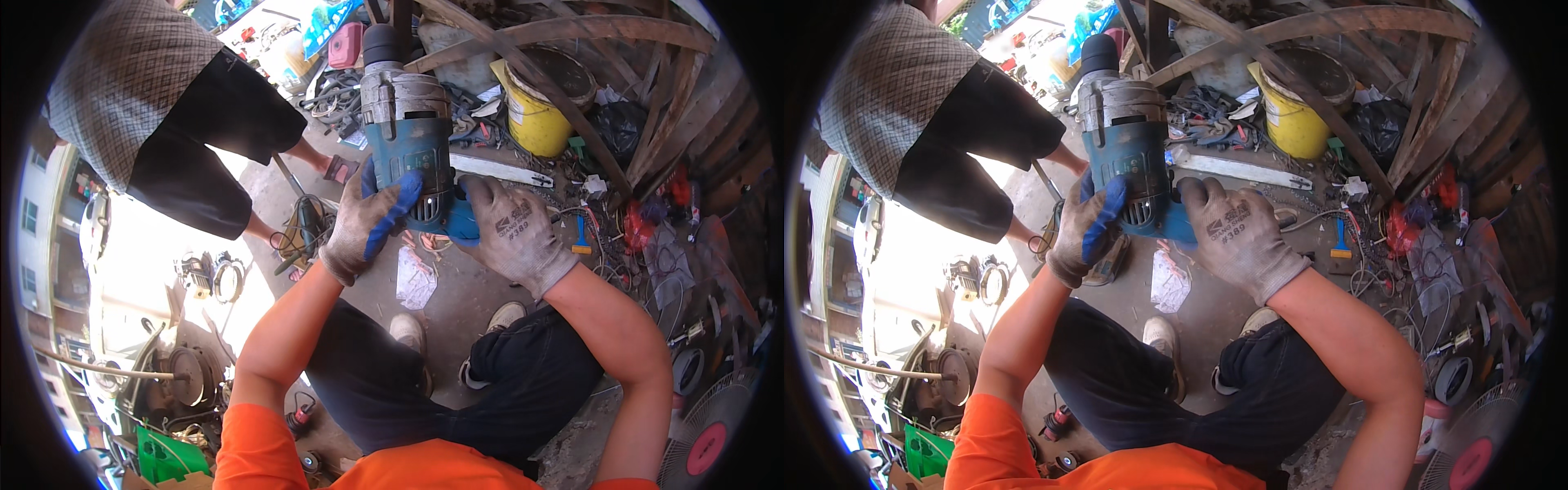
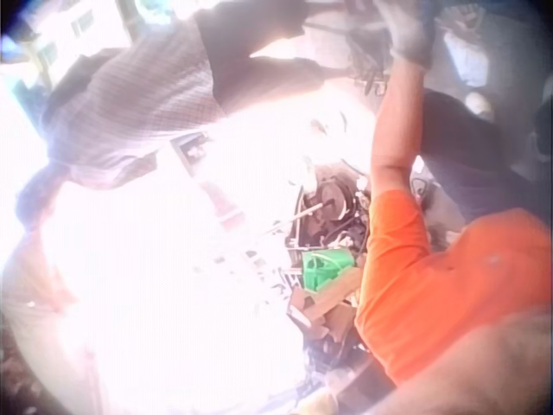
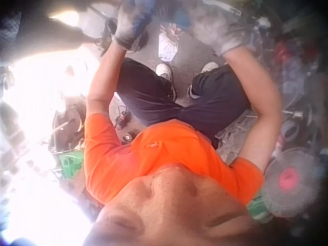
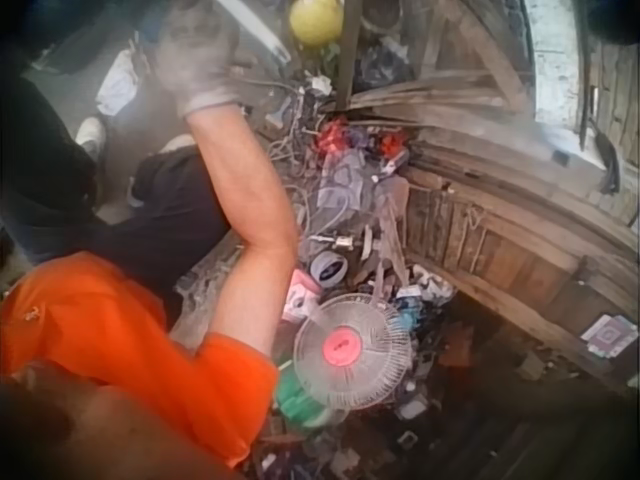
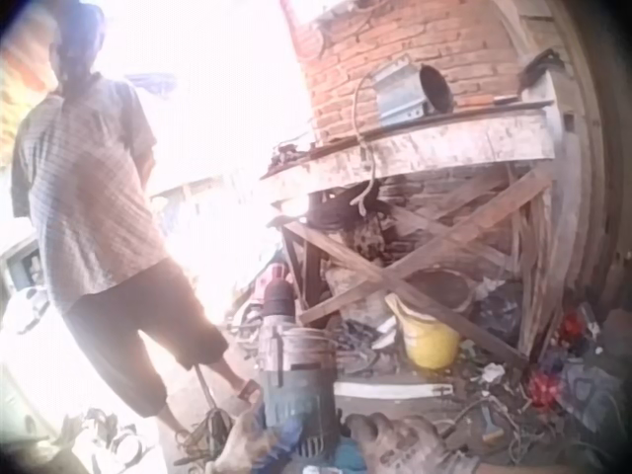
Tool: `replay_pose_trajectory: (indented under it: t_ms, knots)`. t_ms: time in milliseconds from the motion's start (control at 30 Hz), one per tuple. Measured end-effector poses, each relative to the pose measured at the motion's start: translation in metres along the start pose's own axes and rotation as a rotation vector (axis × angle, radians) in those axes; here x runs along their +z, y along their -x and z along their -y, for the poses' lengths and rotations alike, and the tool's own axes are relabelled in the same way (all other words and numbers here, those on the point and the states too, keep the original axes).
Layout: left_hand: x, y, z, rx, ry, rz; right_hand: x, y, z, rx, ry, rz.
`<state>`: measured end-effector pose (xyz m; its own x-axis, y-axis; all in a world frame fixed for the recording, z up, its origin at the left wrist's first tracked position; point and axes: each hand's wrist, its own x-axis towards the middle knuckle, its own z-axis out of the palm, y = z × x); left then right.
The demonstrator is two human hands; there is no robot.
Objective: The person sits on the floor and repairs a blue power drill. They use pliers to manipulate internal wires and components, then reassemble the casing. The person tests the drill by pulling the trigger and uses a hammer to tap the casing.
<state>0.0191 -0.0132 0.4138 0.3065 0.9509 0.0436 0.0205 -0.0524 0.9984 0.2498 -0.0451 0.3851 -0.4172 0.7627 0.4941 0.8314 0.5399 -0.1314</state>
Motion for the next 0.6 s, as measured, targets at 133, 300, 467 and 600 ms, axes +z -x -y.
replay_pose_trajectory:
  t_ms: [133,300,467,600]
  knots:
    - [0.001,0.0,-0.001,0.015,-0.047,-0.002,0.001,0.001,0.001,-0.013,0.035,-0.026]
    - [-0.003,0.001,0.003,0.139,-0.183,0.027,0.002,0.001,0.0,-0.023,0.012,-0.03]
    - [0.006,-0.002,0.0,0.038,0.044,-0.007,-0.002,0.003,0.002,0.043,0.003,0.07]
    - [0.002,0.0,-0.003,0.01,0.001,-0.007,-0.007,0.001,0.006,0.086,-0.011,0.147]
